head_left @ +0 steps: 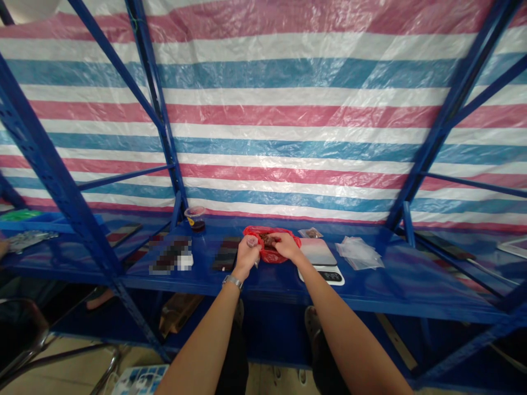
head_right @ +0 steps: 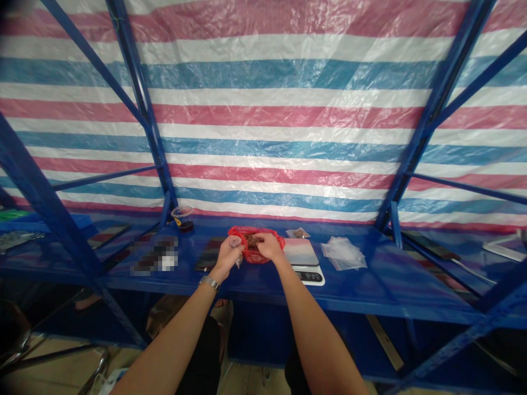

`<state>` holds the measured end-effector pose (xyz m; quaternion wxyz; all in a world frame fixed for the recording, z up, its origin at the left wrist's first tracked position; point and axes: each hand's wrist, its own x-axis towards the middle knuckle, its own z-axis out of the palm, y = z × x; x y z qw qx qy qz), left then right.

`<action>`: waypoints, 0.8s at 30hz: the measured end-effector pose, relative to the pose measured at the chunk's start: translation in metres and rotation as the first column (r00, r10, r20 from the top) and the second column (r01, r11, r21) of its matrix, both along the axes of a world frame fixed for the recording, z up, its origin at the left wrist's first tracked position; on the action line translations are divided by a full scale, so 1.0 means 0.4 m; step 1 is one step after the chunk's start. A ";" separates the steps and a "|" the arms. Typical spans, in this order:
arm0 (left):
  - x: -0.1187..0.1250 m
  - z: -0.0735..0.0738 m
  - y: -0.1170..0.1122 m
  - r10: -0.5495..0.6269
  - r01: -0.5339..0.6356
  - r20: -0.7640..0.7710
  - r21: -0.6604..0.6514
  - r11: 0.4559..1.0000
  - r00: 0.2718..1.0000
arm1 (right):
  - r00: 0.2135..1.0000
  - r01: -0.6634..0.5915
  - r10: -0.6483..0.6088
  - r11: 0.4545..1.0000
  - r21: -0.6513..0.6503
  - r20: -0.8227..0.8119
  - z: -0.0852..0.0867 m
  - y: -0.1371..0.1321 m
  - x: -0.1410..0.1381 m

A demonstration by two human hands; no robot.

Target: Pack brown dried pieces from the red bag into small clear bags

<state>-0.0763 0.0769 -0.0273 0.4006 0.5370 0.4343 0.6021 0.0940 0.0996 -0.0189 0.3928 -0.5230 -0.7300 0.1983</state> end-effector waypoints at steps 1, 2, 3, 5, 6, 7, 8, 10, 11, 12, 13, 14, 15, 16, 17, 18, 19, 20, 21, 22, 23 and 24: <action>0.001 0.000 0.000 -0.001 0.002 -0.020 0.015 1.000 1.000 | 1.000 -0.010 0.010 1.000 0.010 -0.027 0.003 0.001 0.004; 0.002 -0.001 0.000 -0.001 0.002 -0.042 0.031 1.000 0.999 | 0.999 -0.017 0.018 1.000 0.020 -0.051 0.007 0.001 0.008; 0.004 -0.001 0.001 0.000 0.003 -0.065 0.047 0.999 0.998 | 0.997 -0.022 0.024 0.999 0.031 -0.071 0.011 0.000 0.012; 0.007 -0.004 0.002 0.003 0.006 -0.113 0.077 0.997 0.994 | 0.994 -0.026 0.032 0.998 0.056 -0.101 0.023 -0.005 0.016; 0.009 -0.005 0.003 0.003 0.009 -0.136 0.090 0.996 0.991 | 0.993 -0.030 0.038 0.997 0.069 -0.110 0.030 -0.009 0.016; 0.011 -0.006 0.003 0.004 0.012 -0.158 0.102 0.995 0.987 | 0.992 -0.036 0.046 0.996 0.082 -0.115 0.037 -0.016 0.014; 0.013 -0.008 0.004 0.006 0.014 -0.177 0.111 0.994 0.984 | 0.992 -0.044 0.055 0.995 0.094 -0.116 0.044 -0.024 0.010; 0.019 -0.010 0.005 0.014 0.012 -0.207 0.123 0.992 0.978 | 0.991 -0.068 0.081 0.990 0.120 -0.106 0.060 -0.045 0.000; 0.022 -0.011 0.005 0.019 0.009 -0.218 0.127 0.992 0.976 | 0.993 -0.080 0.092 0.986 0.146 -0.079 0.069 -0.057 -0.005; 0.025 -0.013 0.006 0.025 0.005 -0.227 0.131 0.991 0.973 | 0.995 -0.088 0.096 0.979 0.184 -0.036 0.077 -0.069 -0.010; 0.028 -0.014 0.006 0.032 0.000 -0.234 0.136 0.991 0.972 | 0.995 -0.095 0.093 0.968 0.232 0.021 0.085 -0.080 -0.014; 0.031 -0.015 0.007 0.037 -0.003 -0.239 0.141 0.990 0.970 | 0.993 -0.103 0.082 0.953 0.284 0.086 0.093 -0.091 -0.017; 0.034 -0.017 0.009 0.042 -0.007 -0.242 0.145 0.989 0.969 | 0.986 -0.116 0.069 0.936 0.331 0.151 0.099 -0.100 -0.020; 0.036 -0.020 0.011 0.046 -0.010 -0.245 0.147 0.989 0.969 | 0.976 -0.133 0.058 0.920 0.368 0.209 0.105 -0.106 -0.022; 0.037 -0.022 0.013 0.049 -0.013 -0.246 0.146 0.989 0.968 | 0.967 -0.151 0.053 0.909 0.389 0.251 0.109 -0.111 -0.024; 0.039 -0.025 0.014 0.051 -0.015 -0.247 0.144 0.989 0.968 | 0.958 -0.167 0.053 0.900 0.402 0.281 0.111 -0.114 -0.026; 0.040 -0.026 0.016 0.052 -0.017 -0.247 0.142 0.990 0.967 | 0.952 -0.179 0.053 0.895 0.409 0.301 0.112 -0.115 -0.027; 0.040 -0.028 0.017 0.054 -0.019 -0.246 0.141 0.990 0.968 | 0.950 -0.182 0.052 0.892 0.413 0.306 0.112 -0.114 -0.029; 0.040 -0.028 0.017 0.055 -0.021 -0.244 0.141 0.990 0.968 | 0.953 -0.174 0.048 0.893 0.414 0.298 0.112 -0.113 -0.030; 0.039 -0.026 0.017 0.057 -0.023 -0.241 0.142 0.990 0.969 | 0.960 -0.156 0.039 0.897 0.413 0.279 0.111 -0.111 -0.031; 0.039 -0.024 0.016 0.061 -0.027 -0.237 0.144 0.989 0.970 | 0.967 -0.133 0.028 0.904 0.406 0.255 0.109 -0.108 -0.031; 0.038 -0.021 0.014 0.066 -0.033 -0.232 0.147 0.989 0.970 | 0.973 -0.107 0.015 0.913 0.394 0.229 0.108 -0.105 -0.030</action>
